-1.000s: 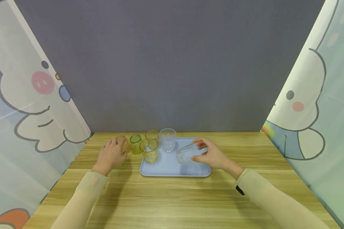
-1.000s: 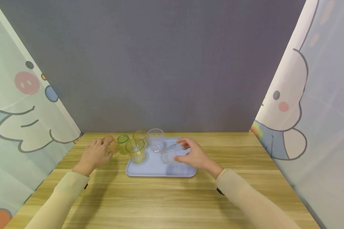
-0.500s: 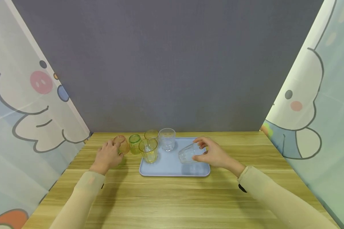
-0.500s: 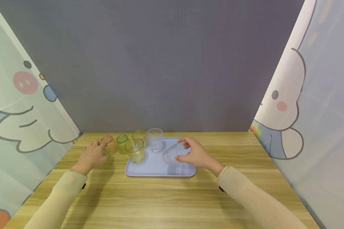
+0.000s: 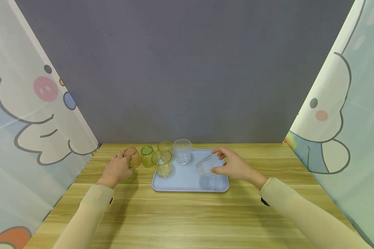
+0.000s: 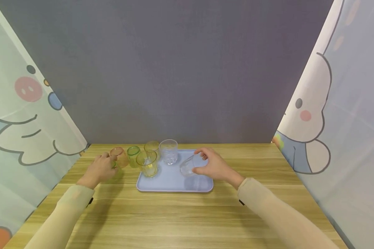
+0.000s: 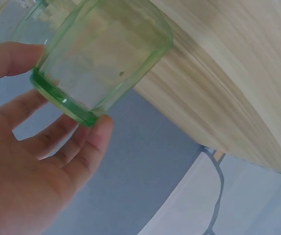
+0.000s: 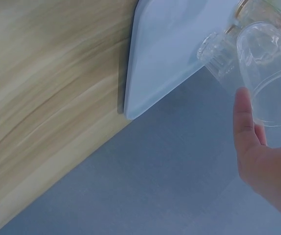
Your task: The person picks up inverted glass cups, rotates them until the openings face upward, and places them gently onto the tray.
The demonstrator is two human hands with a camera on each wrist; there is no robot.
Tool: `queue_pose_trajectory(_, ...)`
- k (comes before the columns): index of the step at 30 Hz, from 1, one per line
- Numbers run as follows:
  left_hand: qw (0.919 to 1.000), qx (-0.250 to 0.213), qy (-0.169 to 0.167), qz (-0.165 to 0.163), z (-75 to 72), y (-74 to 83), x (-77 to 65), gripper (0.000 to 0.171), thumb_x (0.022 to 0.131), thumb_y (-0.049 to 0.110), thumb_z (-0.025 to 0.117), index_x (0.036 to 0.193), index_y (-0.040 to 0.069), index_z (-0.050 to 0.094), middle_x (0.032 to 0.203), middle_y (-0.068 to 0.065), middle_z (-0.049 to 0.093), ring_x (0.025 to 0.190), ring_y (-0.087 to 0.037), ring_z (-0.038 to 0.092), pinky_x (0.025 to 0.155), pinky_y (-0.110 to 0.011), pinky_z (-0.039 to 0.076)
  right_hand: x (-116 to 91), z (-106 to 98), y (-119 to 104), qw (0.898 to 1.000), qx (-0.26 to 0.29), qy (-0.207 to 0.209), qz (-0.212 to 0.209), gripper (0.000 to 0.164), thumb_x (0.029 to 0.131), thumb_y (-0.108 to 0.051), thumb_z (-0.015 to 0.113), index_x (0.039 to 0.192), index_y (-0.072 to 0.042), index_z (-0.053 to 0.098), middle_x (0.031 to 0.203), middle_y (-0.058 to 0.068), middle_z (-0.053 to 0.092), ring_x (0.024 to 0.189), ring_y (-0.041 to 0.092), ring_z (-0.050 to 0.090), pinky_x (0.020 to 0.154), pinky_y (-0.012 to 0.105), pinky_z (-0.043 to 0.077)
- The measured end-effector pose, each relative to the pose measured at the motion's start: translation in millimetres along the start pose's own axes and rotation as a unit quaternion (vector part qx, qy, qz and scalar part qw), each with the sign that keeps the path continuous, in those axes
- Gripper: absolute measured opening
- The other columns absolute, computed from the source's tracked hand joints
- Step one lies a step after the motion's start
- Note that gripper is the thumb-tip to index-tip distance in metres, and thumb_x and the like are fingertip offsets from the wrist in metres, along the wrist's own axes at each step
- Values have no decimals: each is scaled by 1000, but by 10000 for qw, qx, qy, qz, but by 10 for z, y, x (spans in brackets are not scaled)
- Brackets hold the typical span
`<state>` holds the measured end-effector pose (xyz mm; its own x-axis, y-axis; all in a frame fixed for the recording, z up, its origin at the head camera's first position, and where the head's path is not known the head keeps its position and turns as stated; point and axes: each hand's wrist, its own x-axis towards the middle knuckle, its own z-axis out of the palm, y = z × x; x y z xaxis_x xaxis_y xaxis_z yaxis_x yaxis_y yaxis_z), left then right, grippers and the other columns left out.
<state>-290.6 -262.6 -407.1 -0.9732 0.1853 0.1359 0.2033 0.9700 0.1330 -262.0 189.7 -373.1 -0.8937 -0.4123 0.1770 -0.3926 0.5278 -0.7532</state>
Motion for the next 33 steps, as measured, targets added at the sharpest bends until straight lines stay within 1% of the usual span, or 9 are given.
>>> queue_pose_trajectory(4,10000,-32,8,-6,-7,1,14,43,88,14,62,127,-5,63,124,-35,52,114,-59,48,85,-72,46,42,-7,-29,9999,-156,-12,-27,60,83,-27,82,135,-9,57,132,16,55,115,33,53,86,42,51)
queue_pose_trajectory(7,10000,-35,-46,-44,-9,13,20,43,88,13,63,126,-5,64,126,-36,52,115,-60,47,85,-72,47,79,-18,-30,9994,-324,-5,-118,60,83,-26,82,134,-7,58,130,18,57,114,35,54,86,42,52)
queue_pose_trajectory(12,9999,-4,-134,-6,-35,57,12,42,87,12,63,125,-6,65,126,-37,52,114,-60,48,90,-71,45,130,-50,-67,9974,-696,26,-172,61,81,-27,82,134,-7,59,124,17,57,111,33,55,92,48,49)
queue_pose_trajectory(16,9999,33,-147,5,-50,76,15,39,86,11,65,122,-6,66,124,-38,54,109,-59,50,88,-69,46,168,-69,-122,9951,-977,32,-144,62,81,-28,82,134,-9,58,122,17,55,112,34,55,95,52,48)
queue_pose_trajectory(19,9998,45,-191,-16,-58,87,14,38,86,11,65,121,-6,67,124,-38,54,109,-59,50,87,-69,47,200,-75,-138,9924,-1225,60,-135,62,80,-30,81,134,-10,59,122,17,55,113,35,56,94,53,49)
queue_pose_trajectory(23,9996,10,-273,-83,-74,103,11,38,86,7,61,121,-5,67,124,-38,53,110,-61,49,86,-70,46,242,-81,-164,9889,-1475,106,-150,62,79,-32,81,134,-12,59,122,16,56,111,34,56,91,53,50)
queue_pose_trajectory(27,9993,-44,-344,-160,-85,108,20,39,85,4,57,122,-5,66,127,-39,51,112,-63,47,87,-71,46,286,-83,-187,9864,-1618,157,-224,63,78,-33,80,134,-11,60,123,16,56,111,34,56,93,55,49)
queue_pose_trajectory(33,9992,-59,-377,-126,-90,97,47,41,83,3,57,122,-6,67,129,-42,49,111,-64,47,87,-71,46,360,-77,-215,9842,-1734,254,-262,61,77,-31,79,132,-12,60,125,16,54,116,37,53,96,57,48)
